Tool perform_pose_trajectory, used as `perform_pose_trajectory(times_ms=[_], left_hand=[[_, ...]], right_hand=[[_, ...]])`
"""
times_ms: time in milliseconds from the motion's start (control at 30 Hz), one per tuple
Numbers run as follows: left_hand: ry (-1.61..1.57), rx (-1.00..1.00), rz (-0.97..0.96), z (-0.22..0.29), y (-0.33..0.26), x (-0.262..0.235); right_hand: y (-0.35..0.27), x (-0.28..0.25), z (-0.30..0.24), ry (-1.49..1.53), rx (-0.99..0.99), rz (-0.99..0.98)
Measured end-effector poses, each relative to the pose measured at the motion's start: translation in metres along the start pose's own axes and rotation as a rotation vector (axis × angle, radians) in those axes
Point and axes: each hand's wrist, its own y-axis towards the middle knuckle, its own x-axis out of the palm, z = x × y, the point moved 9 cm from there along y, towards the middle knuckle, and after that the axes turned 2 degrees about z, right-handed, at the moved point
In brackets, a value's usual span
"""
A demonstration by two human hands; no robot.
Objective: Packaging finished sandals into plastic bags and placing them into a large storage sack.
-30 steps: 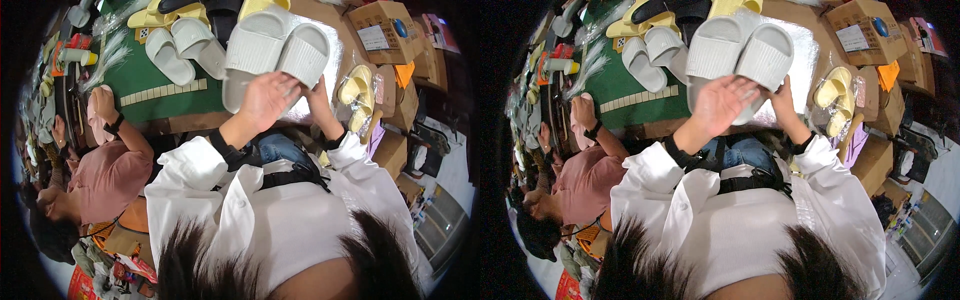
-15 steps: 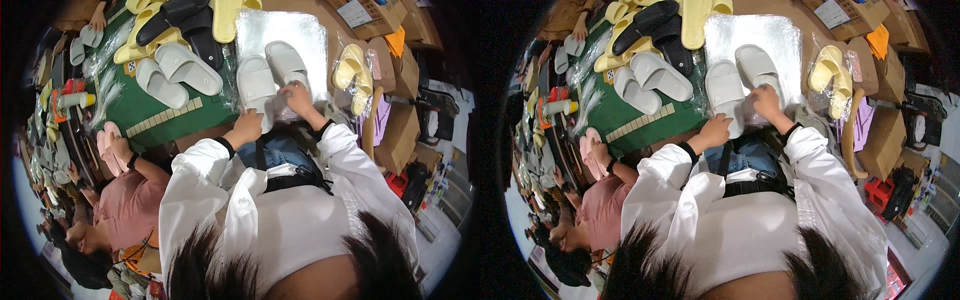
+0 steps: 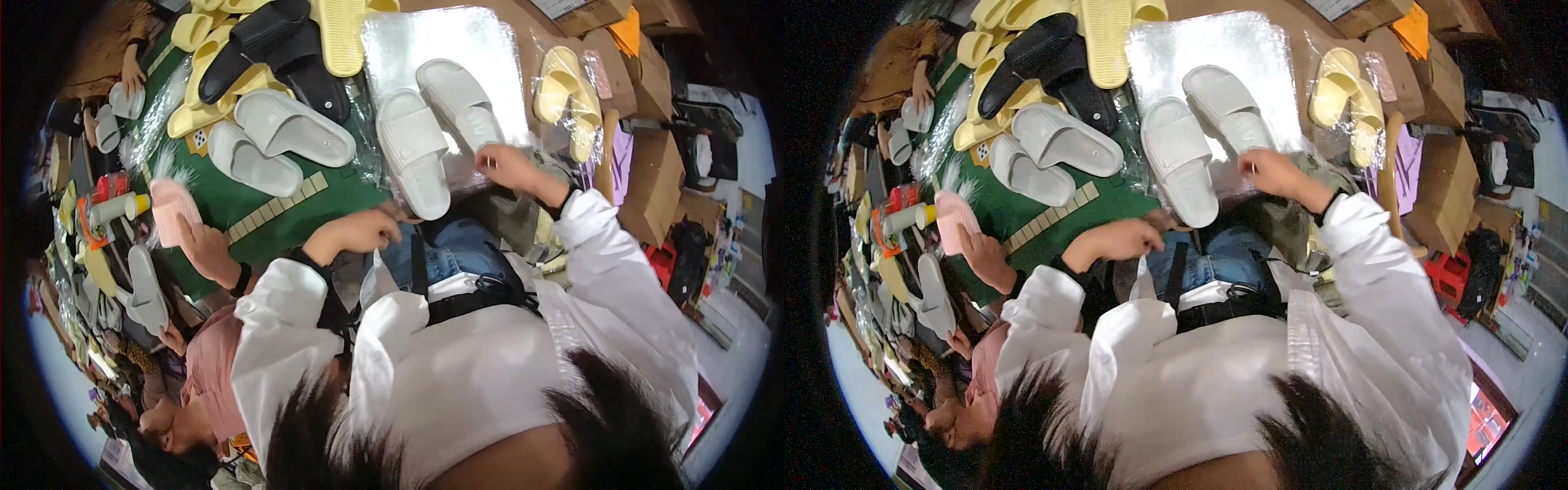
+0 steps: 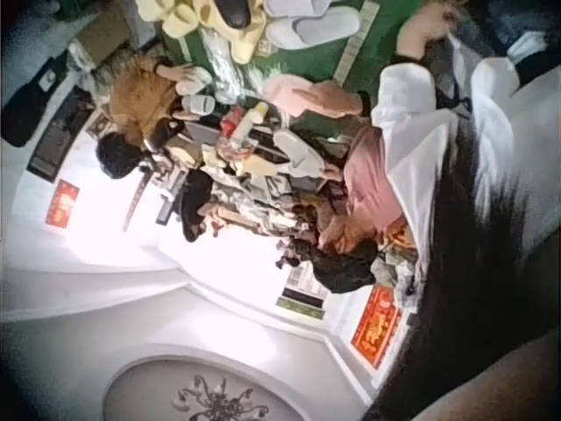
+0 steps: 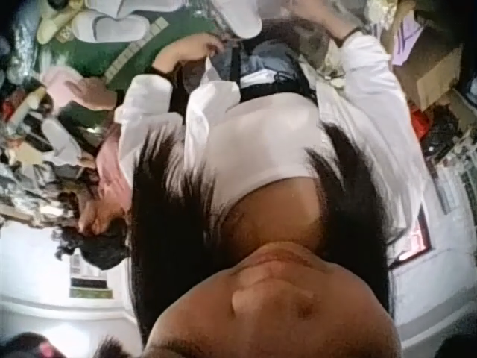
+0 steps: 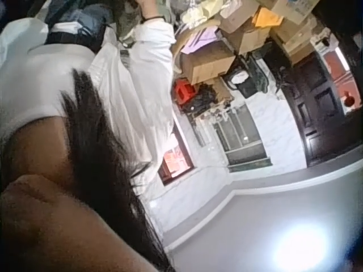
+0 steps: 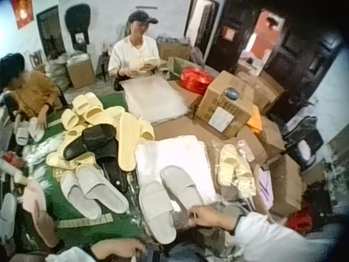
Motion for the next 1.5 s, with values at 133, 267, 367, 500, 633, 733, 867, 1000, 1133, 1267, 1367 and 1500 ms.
perform_pose_trajectory(times_ms=[133, 267, 367, 500, 633, 733, 867, 1000, 1133, 1267, 1367, 1500], left_hand=[[0.115, -0.055, -0.411, 0.004, -0.036, 0.061], [-0.11, -0.13, -0.241, 0.006, -0.036, 0.056], [0.072, -0.003, -0.039, -0.006, -0.035, 0.051], [0.165, -0.119, -0.025, -0.004, -0.016, 0.033], [0.401, -0.074, 0.123, 0.009, -0.011, 0.012], [0.489, -0.065, 0.323, 0.007, 0.007, -0.009], [0.527, -0.169, 0.363, 0.003, 0.056, -0.012], [0.701, -0.288, 0.445, -0.029, 0.069, -0.011], [0.755, -0.216, 0.486, -0.046, 0.077, -0.007], [0.776, -0.283, 0.615, -0.042, 0.085, -0.006], [0.658, -0.423, 0.678, -0.046, 0.088, -0.014], [0.572, -0.346, 0.746, -0.049, 0.085, -0.018]], right_hand=[[-0.083, 0.06, 0.005, 0.072, -0.206, -0.827], [-0.136, 0.084, 0.016, 0.081, -0.26, -0.789], [-0.133, 0.081, 0.013, 0.111, 0.123, -0.848], [-0.125, 0.073, 0.018, -0.048, -0.206, -0.742], [-0.107, 0.056, -0.008, -0.24, -0.287, -0.566], [-0.073, 0.047, -0.021, -0.236, -0.179, -0.487], [-0.019, 0.028, -0.042, -0.29, -0.254, -0.199], [0.034, 0.054, -0.006, -0.27, -0.115, -0.215], [0.064, 0.055, 0.019, -0.291, -0.139, 0.039], [0.084, 0.053, 0.0, 0.069, -0.259, 0.039], [0.096, 0.064, 0.02, 0.162, -0.355, 0.122], [0.075, 0.066, 0.025, 0.459, -0.204, -0.024]])
